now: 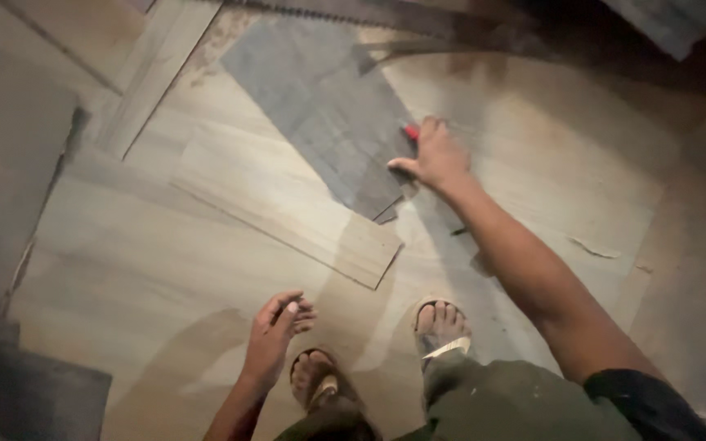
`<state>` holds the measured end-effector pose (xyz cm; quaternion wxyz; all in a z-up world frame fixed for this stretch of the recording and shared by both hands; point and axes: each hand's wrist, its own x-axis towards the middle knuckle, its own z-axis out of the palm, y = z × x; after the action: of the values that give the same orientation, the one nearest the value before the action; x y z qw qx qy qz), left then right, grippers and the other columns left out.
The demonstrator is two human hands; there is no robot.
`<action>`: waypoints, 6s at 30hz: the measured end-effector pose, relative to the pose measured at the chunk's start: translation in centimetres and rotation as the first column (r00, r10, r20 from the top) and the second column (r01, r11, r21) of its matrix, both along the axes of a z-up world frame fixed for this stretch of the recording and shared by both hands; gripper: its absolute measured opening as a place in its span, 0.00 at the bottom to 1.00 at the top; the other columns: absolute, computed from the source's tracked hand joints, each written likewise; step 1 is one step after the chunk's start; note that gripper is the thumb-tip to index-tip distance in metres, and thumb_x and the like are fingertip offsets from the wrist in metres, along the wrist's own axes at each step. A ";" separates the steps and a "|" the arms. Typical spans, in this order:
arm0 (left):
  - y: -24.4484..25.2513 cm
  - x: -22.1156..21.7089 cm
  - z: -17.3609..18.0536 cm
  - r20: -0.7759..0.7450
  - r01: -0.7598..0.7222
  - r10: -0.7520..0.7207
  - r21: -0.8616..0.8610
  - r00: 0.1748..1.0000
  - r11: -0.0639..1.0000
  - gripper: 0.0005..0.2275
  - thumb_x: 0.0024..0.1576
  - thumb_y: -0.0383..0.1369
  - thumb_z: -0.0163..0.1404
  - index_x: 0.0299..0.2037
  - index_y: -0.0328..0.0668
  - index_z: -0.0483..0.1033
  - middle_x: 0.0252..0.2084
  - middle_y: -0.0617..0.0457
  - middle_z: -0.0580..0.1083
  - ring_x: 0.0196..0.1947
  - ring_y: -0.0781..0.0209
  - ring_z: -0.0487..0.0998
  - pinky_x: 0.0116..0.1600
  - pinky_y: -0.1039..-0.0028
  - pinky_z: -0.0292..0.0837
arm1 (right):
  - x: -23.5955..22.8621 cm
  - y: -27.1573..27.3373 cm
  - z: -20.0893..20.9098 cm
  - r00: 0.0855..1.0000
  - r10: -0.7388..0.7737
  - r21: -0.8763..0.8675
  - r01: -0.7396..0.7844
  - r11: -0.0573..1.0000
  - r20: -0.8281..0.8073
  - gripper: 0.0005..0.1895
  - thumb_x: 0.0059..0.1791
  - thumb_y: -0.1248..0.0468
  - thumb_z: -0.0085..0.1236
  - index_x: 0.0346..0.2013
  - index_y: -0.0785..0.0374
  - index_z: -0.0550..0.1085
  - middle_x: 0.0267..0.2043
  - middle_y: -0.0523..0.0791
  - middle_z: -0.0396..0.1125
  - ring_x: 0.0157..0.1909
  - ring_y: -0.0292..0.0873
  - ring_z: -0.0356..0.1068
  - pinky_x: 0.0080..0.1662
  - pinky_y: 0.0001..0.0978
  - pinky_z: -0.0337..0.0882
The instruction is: The person measures floor planks using a tape measure and a metal ruler. They mark the planks and cut them with a utility knife while kneeling on the floor.
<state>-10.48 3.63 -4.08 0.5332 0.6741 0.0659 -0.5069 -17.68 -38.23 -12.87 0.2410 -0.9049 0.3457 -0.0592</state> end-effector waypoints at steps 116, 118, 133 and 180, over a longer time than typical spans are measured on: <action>-6.6 -0.8 1.4 0.948 0.553 0.059 -0.232 0.313 0.800 0.23 0.62 0.24 0.44 0.69 0.31 0.57 0.70 0.35 0.59 0.70 0.39 0.64 0.72 0.52 0.63 | -5.4 25.7 9.6 0.643 -0.182 0.118 0.141 0.983 0.744 0.18 0.52 0.70 0.56 0.57 0.66 0.68 0.53 0.55 0.70 0.50 0.55 0.72 0.51 0.42 0.73; -6.1 -1.1 1.0 0.980 0.568 0.050 -0.152 0.191 0.809 0.21 0.62 0.24 0.43 0.67 0.35 0.60 0.71 0.35 0.61 0.72 0.37 0.63 0.75 0.49 0.58 | -5.6 26.2 8.2 0.690 -0.159 0.015 0.210 0.977 0.706 0.17 0.54 0.68 0.54 0.57 0.68 0.68 0.55 0.55 0.69 0.53 0.57 0.71 0.54 0.42 0.73; -7.3 -1.9 -0.4 0.968 0.605 0.093 -0.220 0.235 0.765 0.23 0.64 0.29 0.50 0.69 0.41 0.58 0.72 0.35 0.54 0.74 0.32 0.58 0.76 0.45 0.59 | -4.5 28.7 6.5 0.587 -0.375 0.232 0.307 0.923 0.717 0.33 0.50 0.56 0.63 0.64 0.70 0.64 0.62 0.56 0.66 0.62 0.56 0.68 0.62 0.45 0.69; -4.5 -3.9 -8.3 -0.342 -0.038 0.005 -0.091 0.940 0.995 0.38 0.63 0.40 0.42 0.76 0.54 0.25 0.77 0.45 0.49 0.69 0.46 0.63 0.66 0.56 0.63 | -8.2 21.9 1.6 0.969 -0.234 0.496 0.164 0.853 0.082 0.15 0.47 0.67 0.56 0.50 0.60 0.74 0.37 0.57 0.72 0.41 0.62 0.73 0.42 0.48 0.72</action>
<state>-14.38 -0.89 -12.40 0.5509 0.5489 0.1401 -0.6128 -25.85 -16.29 -11.26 0.4763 -0.7682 0.4238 -0.0583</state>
